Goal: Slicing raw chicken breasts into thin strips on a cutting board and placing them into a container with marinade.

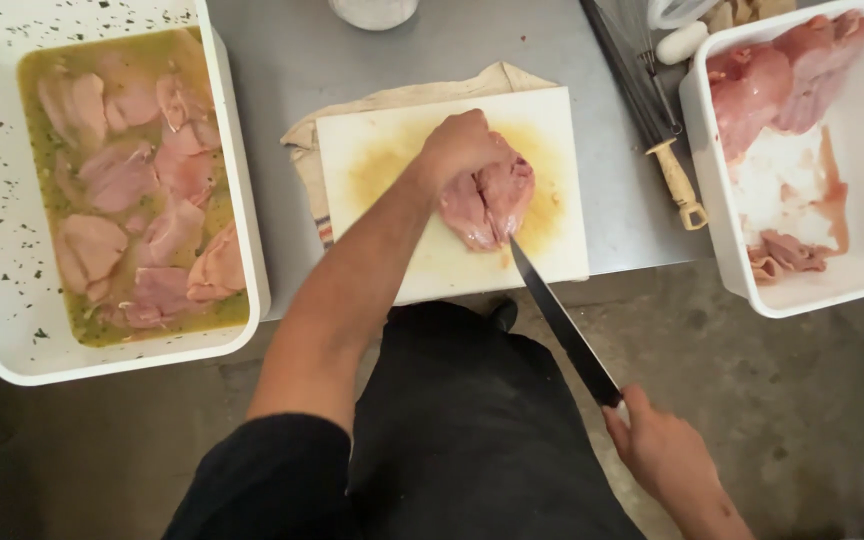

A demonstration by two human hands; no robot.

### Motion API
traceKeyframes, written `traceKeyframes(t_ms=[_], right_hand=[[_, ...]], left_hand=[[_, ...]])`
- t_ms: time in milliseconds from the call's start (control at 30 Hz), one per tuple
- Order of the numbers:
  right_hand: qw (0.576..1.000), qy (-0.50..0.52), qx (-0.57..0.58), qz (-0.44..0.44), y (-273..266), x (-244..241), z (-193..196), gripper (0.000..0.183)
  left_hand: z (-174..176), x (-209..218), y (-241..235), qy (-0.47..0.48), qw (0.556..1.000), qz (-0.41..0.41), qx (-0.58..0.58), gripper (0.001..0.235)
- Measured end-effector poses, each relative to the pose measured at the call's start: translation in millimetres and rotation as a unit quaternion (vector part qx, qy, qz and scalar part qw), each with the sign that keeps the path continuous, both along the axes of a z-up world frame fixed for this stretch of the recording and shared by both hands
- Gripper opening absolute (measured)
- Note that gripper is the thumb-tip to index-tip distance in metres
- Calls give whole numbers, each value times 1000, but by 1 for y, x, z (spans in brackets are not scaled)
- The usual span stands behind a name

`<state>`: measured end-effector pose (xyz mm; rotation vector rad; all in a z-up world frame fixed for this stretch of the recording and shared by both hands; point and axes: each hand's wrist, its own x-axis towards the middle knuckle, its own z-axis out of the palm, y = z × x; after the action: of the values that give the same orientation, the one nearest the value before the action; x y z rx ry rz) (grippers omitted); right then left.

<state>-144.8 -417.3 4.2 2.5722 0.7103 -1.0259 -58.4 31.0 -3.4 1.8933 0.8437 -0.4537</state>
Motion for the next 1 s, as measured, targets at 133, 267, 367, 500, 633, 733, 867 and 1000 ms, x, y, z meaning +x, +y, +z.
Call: traceKeyframes(t_ms=[133, 267, 367, 500, 633, 733, 867, 1000], right_hand=[[996, -14, 46, -75, -20, -6, -4, 34], [991, -11, 73, -113, -47, -13, -18, 35], [990, -68, 104, -68, -69, -18, -42, 37], [985, -104, 136, -2, -36, 0, -20, 36], [969, -127, 194, 88, -4, 21, -21, 59], [961, -149, 193, 133, 19, 37, -24, 70], [966, -148, 146, 156, 48, 51, -23, 69], [947, -170, 173, 211, 68, 50, -21, 77]], left_hand=[[-13, 42, 5, 68, 963, -240, 101, 33], [-25, 64, -9, 112, 907, -394, 95, 14], [-13, 54, -20, 60, 926, -366, 74, 25], [0, 46, -5, -5, 968, -252, 10, 23], [-10, 44, 6, -10, 983, -184, -19, 32], [-20, 48, 8, -35, 980, -194, 4, 34], [-17, 52, 3, -50, 970, -237, -2, 27], [-54, 67, 3, -50, 960, -276, 11, 17]])
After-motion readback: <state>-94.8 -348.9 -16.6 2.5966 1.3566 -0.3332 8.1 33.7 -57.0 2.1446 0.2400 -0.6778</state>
